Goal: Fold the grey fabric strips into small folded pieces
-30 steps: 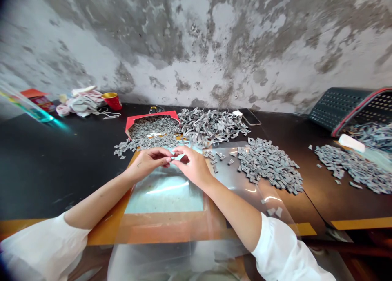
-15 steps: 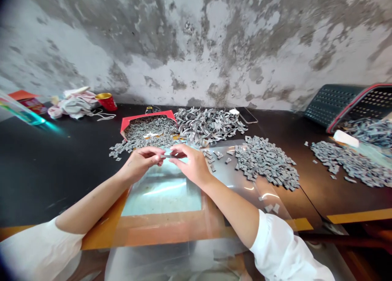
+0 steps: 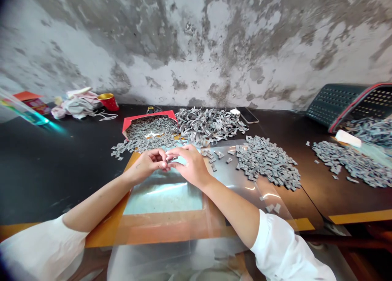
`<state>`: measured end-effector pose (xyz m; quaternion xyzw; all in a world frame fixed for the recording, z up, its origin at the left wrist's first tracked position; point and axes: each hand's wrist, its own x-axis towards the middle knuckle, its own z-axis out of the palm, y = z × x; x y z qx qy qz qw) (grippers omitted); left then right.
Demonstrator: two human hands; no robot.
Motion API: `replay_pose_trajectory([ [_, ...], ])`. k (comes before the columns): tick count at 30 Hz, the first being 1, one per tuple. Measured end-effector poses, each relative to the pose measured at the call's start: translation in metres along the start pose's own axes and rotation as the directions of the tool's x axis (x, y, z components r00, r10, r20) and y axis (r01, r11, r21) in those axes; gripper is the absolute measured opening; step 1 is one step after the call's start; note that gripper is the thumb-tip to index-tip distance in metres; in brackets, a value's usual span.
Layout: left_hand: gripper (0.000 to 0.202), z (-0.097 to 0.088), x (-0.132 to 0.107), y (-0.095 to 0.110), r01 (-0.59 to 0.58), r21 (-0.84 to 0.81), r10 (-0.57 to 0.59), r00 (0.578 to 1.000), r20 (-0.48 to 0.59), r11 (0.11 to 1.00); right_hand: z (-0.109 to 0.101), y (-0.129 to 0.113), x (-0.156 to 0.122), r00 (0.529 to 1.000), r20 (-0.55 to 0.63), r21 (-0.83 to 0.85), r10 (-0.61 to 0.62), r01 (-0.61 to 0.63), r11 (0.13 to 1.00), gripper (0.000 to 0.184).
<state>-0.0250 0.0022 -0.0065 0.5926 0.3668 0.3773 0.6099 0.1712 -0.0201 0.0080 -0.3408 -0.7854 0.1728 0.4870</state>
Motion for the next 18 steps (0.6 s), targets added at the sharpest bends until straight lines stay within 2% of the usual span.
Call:
replay_pose_trajectory([
  [7,0.046,-0.0021,0.0004,-0.0003,0.039,-0.078,-0.03,0.994,0.11,0.996,0.0009,-0.001,-0.0006,0.999,0.033,0.0,-0.011,0.011,1.0,0.024],
  [11,0.052,-0.0024,0.0003,0.0009,0.076,-0.098,-0.06,0.986,0.158,0.992,0.002,-0.0041,-0.0016,0.998,0.057,0.06,0.03,-0.033,0.998,0.023],
  [15,0.056,-0.0011,-0.0006,0.003,0.074,-0.111,-0.057,0.987,0.148,0.991,0.002,-0.0042,-0.0014,0.995,0.075,0.123,0.058,-0.067,0.99,0.025],
  [18,0.056,-0.0006,-0.0007,0.0036,0.056,-0.091,-0.046,0.993,0.113,0.994,0.0013,-0.0009,-0.0013,0.997,0.078,0.001,-0.019,0.019,1.0,0.026],
])
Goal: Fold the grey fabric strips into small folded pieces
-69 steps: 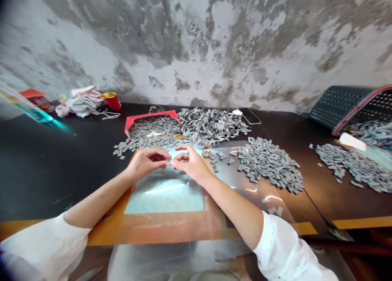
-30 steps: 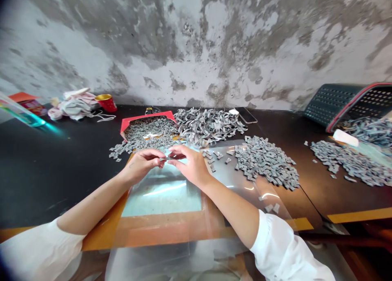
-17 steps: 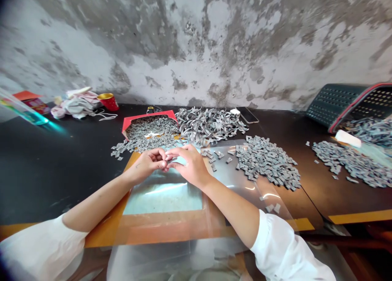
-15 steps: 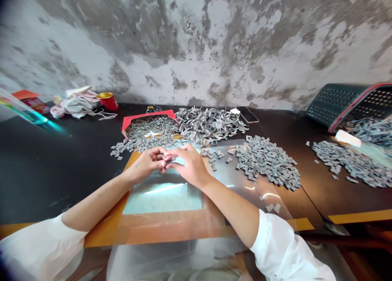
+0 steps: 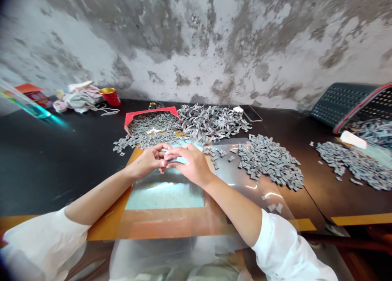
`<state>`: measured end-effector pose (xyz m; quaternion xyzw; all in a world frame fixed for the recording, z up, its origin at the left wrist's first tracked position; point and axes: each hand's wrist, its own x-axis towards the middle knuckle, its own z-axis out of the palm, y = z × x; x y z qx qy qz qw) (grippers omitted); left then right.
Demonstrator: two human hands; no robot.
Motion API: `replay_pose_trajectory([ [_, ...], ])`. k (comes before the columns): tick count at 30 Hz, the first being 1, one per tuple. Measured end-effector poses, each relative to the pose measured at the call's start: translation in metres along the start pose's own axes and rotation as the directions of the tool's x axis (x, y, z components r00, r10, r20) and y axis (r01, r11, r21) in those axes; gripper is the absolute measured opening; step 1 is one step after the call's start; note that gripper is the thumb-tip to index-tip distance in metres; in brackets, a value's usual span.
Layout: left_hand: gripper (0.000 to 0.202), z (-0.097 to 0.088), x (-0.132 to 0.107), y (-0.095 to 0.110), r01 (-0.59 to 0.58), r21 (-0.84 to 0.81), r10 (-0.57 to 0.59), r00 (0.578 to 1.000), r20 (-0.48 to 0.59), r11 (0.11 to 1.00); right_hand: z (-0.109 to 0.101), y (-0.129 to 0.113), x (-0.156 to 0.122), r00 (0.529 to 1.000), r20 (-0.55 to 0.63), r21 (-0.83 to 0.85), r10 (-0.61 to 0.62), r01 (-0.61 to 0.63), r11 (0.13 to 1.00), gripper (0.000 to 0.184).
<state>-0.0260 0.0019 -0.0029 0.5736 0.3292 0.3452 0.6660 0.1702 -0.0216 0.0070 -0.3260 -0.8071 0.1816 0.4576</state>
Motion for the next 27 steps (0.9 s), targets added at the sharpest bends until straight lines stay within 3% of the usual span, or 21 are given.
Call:
replay_pose_trajectory([
  [8,0.049,0.006,0.003,0.0,-0.097,0.051,0.104,0.981,-0.167,0.994,0.001,0.005,-0.003,0.997,0.018,-0.317,-0.07,0.072,0.946,0.019],
  [13,0.049,0.011,0.004,0.001,-0.134,0.039,0.139,0.957,-0.255,0.99,0.001,0.007,-0.003,0.997,-0.009,-0.365,-0.077,0.068,0.929,0.019],
  [21,0.042,0.013,0.003,0.0,-0.149,0.09,0.17,0.933,-0.318,0.985,0.0,0.008,-0.003,0.975,-0.038,-0.479,-0.219,0.174,0.86,0.027],
  [27,0.039,0.014,0.004,-0.002,-0.123,0.172,0.181,0.908,-0.378,0.977,0.002,0.006,0.001,0.986,-0.004,-0.499,-0.165,0.141,0.855,0.02],
])
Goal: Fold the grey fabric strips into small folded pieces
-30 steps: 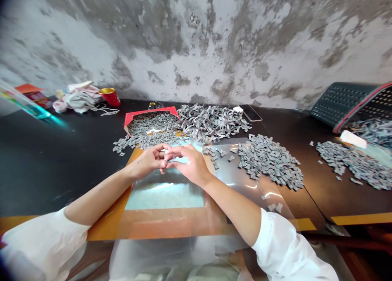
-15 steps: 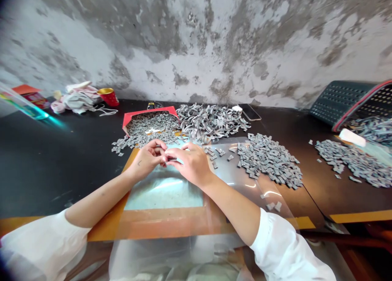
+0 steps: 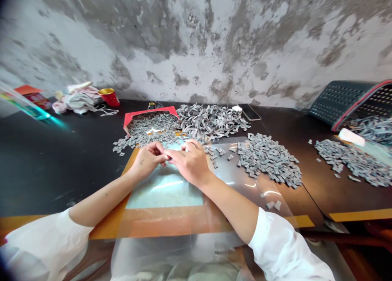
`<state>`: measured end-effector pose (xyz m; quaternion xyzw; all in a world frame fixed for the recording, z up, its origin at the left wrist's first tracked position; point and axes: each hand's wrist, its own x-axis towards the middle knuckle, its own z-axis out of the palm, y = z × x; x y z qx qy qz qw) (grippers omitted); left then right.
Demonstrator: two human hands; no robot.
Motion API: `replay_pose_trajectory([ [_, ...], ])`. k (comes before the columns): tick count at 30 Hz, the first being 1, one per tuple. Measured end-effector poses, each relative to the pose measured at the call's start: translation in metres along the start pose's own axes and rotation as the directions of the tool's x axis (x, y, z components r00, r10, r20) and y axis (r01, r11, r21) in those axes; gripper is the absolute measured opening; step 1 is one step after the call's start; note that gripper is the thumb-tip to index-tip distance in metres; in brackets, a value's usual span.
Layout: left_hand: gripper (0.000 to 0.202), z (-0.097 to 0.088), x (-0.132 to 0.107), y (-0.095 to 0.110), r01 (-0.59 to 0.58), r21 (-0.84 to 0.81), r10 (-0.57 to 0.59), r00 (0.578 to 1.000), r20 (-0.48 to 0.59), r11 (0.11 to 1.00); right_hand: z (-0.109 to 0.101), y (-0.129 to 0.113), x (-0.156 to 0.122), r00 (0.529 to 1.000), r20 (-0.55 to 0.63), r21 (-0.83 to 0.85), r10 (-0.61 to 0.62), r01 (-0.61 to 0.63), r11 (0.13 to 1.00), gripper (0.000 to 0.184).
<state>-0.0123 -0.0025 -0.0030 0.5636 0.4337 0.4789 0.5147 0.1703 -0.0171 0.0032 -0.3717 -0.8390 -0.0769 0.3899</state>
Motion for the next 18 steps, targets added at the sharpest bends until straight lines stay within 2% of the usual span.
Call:
replay_pose_trajectory([
  [5,0.032,-0.004,0.001,0.0,0.038,-0.018,-0.037,0.997,0.075,0.999,0.002,0.007,-0.001,0.99,-0.05,0.099,0.128,-0.123,0.988,0.036],
  [12,0.038,-0.008,0.002,0.001,0.028,-0.027,-0.024,0.988,0.155,0.999,-0.001,0.013,-0.002,0.989,-0.002,0.168,0.15,-0.148,0.975,0.038],
  [18,0.04,0.0,0.001,0.001,-0.031,-0.081,0.043,0.987,0.153,0.996,0.002,0.01,-0.003,0.993,-0.019,0.154,0.115,-0.111,0.982,0.033],
])
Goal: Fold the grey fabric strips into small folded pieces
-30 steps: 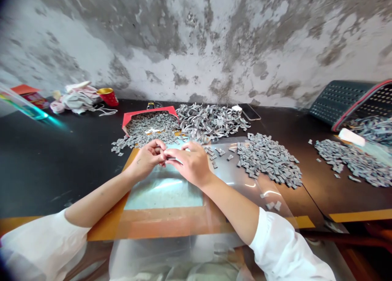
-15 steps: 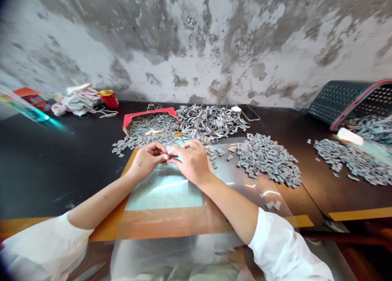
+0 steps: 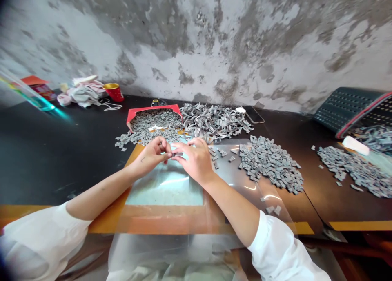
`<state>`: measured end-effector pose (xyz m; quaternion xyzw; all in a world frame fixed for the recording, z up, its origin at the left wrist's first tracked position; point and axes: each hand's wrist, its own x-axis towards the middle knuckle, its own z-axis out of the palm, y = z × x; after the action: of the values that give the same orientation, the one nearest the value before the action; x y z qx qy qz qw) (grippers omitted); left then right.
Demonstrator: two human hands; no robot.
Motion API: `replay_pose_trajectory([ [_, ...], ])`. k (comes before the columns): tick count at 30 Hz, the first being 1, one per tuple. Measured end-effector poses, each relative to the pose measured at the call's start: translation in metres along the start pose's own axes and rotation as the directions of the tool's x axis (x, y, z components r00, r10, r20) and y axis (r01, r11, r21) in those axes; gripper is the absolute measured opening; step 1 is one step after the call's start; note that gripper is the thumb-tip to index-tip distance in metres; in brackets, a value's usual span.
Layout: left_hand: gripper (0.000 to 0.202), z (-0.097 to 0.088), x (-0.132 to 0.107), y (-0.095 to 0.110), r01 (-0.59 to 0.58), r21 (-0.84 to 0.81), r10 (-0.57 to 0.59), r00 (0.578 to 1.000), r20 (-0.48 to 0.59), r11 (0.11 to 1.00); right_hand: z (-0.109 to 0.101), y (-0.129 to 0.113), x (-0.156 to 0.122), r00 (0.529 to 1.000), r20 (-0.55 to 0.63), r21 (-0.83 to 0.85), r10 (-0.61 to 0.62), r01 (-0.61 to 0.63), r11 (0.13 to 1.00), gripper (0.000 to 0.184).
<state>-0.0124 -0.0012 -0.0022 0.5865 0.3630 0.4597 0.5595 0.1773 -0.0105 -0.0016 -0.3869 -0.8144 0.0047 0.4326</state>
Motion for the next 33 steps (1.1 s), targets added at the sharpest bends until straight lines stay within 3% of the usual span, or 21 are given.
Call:
replay_pose_trajectory([
  [6,0.032,0.002,-0.002,-0.009,-0.077,0.145,0.084,0.996,-0.037,0.986,0.001,0.002,0.002,0.998,-0.01,-0.15,-0.059,0.057,0.987,0.028],
  [11,0.029,0.006,-0.004,-0.008,-0.122,0.303,0.158,0.983,-0.095,0.945,0.004,0.005,0.001,0.999,-0.01,-0.114,-0.053,0.052,0.992,0.033],
  [16,0.028,0.006,-0.004,-0.006,-0.132,0.327,0.165,0.983,-0.075,0.936,0.009,0.004,0.001,0.999,-0.025,-0.115,-0.039,0.036,0.993,0.034],
  [23,0.021,-0.001,-0.002,-0.008,-0.182,0.336,0.207,0.977,-0.042,0.924,-0.001,0.001,0.005,0.996,0.012,-0.032,-0.088,0.088,0.996,0.059],
  [28,0.02,-0.002,-0.005,-0.005,-0.155,0.458,0.229,0.967,-0.11,0.875,-0.003,-0.004,0.002,1.0,-0.023,0.063,0.014,-0.012,0.998,0.045],
  [31,0.016,-0.001,-0.01,0.0,-0.153,0.576,0.249,0.964,-0.09,0.803,-0.001,-0.008,0.003,0.994,0.027,0.14,0.101,-0.104,0.985,0.039],
  [33,0.009,-0.001,-0.012,0.004,-0.171,0.641,0.275,0.959,-0.066,0.748,-0.001,-0.009,0.004,0.974,0.08,0.265,0.214,-0.228,0.937,0.038],
])
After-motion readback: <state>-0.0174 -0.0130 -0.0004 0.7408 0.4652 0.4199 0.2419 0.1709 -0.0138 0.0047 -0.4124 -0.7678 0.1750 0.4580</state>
